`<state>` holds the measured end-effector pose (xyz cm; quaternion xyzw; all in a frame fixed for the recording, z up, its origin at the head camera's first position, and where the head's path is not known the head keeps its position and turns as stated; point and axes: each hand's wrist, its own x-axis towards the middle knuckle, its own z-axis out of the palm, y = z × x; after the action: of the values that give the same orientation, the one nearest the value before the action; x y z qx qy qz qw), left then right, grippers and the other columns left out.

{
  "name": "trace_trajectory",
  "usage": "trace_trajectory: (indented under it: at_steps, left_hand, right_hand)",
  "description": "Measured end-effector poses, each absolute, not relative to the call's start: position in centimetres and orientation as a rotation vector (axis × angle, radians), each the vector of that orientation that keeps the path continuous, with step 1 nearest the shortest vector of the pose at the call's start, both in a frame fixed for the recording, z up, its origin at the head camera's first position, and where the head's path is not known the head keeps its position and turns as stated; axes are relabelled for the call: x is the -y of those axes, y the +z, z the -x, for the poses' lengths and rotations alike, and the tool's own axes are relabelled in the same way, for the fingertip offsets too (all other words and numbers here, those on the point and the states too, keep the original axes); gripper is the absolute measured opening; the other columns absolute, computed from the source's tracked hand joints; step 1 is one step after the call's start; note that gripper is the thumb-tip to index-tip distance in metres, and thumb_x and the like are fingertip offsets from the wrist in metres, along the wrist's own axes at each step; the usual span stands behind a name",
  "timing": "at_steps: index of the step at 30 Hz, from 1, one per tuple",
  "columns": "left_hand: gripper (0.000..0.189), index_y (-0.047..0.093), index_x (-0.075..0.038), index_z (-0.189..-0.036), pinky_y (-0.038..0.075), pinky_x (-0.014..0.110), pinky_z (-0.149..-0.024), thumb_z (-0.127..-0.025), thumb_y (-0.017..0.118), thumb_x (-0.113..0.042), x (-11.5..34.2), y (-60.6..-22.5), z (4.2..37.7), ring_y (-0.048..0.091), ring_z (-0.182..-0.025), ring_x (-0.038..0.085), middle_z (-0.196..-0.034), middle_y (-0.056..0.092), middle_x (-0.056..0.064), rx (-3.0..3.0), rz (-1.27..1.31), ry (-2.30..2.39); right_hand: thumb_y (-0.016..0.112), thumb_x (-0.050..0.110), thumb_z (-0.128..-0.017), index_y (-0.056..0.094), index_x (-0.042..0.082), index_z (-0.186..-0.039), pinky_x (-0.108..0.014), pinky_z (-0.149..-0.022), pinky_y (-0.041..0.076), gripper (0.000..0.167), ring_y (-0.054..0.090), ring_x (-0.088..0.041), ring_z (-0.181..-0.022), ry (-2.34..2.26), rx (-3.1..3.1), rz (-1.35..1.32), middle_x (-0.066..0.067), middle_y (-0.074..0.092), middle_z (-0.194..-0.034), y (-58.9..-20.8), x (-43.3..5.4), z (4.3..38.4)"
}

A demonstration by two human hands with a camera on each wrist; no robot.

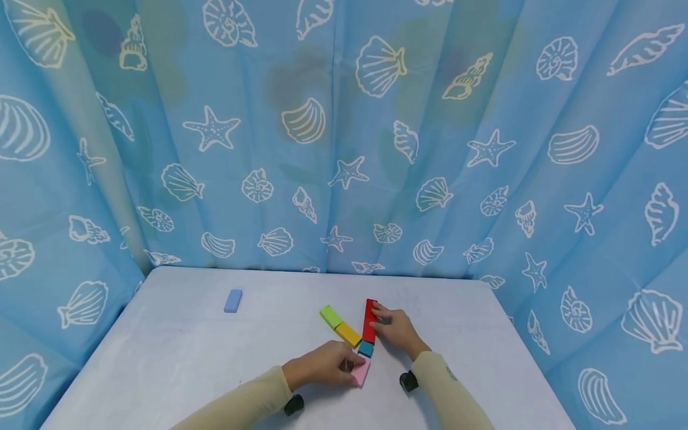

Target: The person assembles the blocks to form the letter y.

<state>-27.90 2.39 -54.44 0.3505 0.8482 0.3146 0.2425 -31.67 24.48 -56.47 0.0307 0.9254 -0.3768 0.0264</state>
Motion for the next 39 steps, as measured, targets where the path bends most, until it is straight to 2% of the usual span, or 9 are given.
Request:
trace_trajectory:
  at_steps: [39]
  left_hand:
    - [0.044, 0.068, -0.021, -0.128, 0.046, 0.015, -0.066, -0.086, 0.078, -0.025, -2.56, -54.97, 28.26, 0.051, -0.069, 0.004, -0.075, 0.058, -0.009, -2.343, -1.001, 0.874]
  right_hand:
    - [0.074, 0.019, -0.089, 0.061, 0.020, -0.135, -0.055, -0.106, 0.043, 0.048, 0.041, -0.037, -0.141, -1.211, -2.855, -0.071, 0.002, 0.054, -0.147, -56.50, -24.50, 31.65]
